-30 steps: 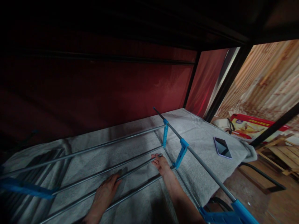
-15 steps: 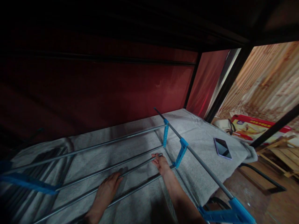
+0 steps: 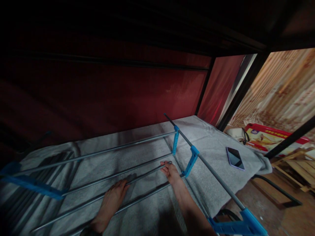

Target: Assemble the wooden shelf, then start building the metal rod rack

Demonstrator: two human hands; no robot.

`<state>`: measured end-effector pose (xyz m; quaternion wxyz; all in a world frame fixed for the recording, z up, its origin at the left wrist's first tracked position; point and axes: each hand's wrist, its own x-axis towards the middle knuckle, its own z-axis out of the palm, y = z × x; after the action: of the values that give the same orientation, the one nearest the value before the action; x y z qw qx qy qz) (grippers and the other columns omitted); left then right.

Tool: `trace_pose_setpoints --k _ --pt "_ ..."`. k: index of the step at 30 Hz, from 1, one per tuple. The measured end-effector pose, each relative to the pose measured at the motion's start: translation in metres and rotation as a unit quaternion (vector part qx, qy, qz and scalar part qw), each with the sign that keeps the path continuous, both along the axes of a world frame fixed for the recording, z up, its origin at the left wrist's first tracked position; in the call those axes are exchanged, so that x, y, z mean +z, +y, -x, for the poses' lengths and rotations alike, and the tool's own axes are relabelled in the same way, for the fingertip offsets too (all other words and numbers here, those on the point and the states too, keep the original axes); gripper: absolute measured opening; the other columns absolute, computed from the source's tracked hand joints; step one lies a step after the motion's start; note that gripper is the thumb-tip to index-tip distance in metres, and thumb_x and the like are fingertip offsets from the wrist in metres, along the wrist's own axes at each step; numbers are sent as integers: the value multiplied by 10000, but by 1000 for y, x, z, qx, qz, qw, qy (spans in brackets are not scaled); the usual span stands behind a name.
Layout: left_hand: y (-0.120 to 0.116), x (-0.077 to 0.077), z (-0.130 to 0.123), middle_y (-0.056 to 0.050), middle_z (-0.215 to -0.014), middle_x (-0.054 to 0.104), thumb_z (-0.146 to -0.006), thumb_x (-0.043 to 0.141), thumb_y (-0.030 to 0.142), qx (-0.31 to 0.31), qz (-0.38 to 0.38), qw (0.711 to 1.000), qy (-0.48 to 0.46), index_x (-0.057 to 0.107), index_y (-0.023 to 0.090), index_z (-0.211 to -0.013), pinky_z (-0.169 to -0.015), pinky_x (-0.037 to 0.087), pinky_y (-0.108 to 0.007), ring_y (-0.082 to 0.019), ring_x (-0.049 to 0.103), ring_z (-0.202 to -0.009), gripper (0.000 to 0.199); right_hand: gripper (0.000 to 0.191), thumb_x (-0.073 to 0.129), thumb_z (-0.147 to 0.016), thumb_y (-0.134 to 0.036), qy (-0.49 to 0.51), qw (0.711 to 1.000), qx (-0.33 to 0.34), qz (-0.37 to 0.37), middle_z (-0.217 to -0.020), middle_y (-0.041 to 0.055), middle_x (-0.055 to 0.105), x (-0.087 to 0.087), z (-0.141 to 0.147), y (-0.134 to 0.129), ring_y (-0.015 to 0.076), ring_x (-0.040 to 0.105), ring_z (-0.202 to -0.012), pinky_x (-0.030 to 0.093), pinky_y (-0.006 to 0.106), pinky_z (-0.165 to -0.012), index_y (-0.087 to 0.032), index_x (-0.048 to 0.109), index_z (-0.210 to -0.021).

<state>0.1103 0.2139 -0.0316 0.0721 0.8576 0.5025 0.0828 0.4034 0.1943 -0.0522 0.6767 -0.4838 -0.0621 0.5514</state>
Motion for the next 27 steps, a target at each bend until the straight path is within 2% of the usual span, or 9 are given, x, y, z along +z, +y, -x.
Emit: trace_pose_setpoints --k 6,12,16,21,27 --pt "-2 7 2 -95 -1109 731 -1014 337 295 11 -41 999 -4 674 189 -1126 -879 524 -370 -236 696 -958 370 118 673 -773 -101 6 1000 2 -3 -790 23 753 20 -8 -4 133 697 -716 580 261 -745 -175 617 -846" --pt "5 28 -8 -100 -1044 735 -1008 389 332 15 -114 993 -26 676 185 -1088 -870 524 -393 -254 692 -940 333 96 659 -797 -88 -7 999 -17 -39 -798 28 757 44 -18 7 130 712 -715 605 249 -732 -181 647 -819" --pt "12 39 -16 -94 -1009 732 -1010 388 343 12 -132 990 -40 676 187 -1059 -842 527 -388 -247 691 -899 331 81 633 -840 -95 -13 998 -18 -50 -816 44 764 57 -24 15 123 712 -686 612 235 -710 -169 666 -846" --pt "20 45 -19 -101 -1013 722 -1014 379 345 7 -129 990 -53 680 171 -1100 -851 518 -402 -253 683 -912 358 74 625 -863 -106 -20 998 -14 -65 -839 48 767 63 -28 21 116 708 -675 619 237 -703 -167 665 -847" --pt "23 51 -22 -99 -1015 717 -1013 381 326 2 -119 992 -51 679 177 -1142 -840 502 -388 -245 674 -901 357 42 651 -855 -137 -24 998 -10 -64 -850 51 766 60 -30 25 124 709 -678 620 239 -683 -173 664 -874"
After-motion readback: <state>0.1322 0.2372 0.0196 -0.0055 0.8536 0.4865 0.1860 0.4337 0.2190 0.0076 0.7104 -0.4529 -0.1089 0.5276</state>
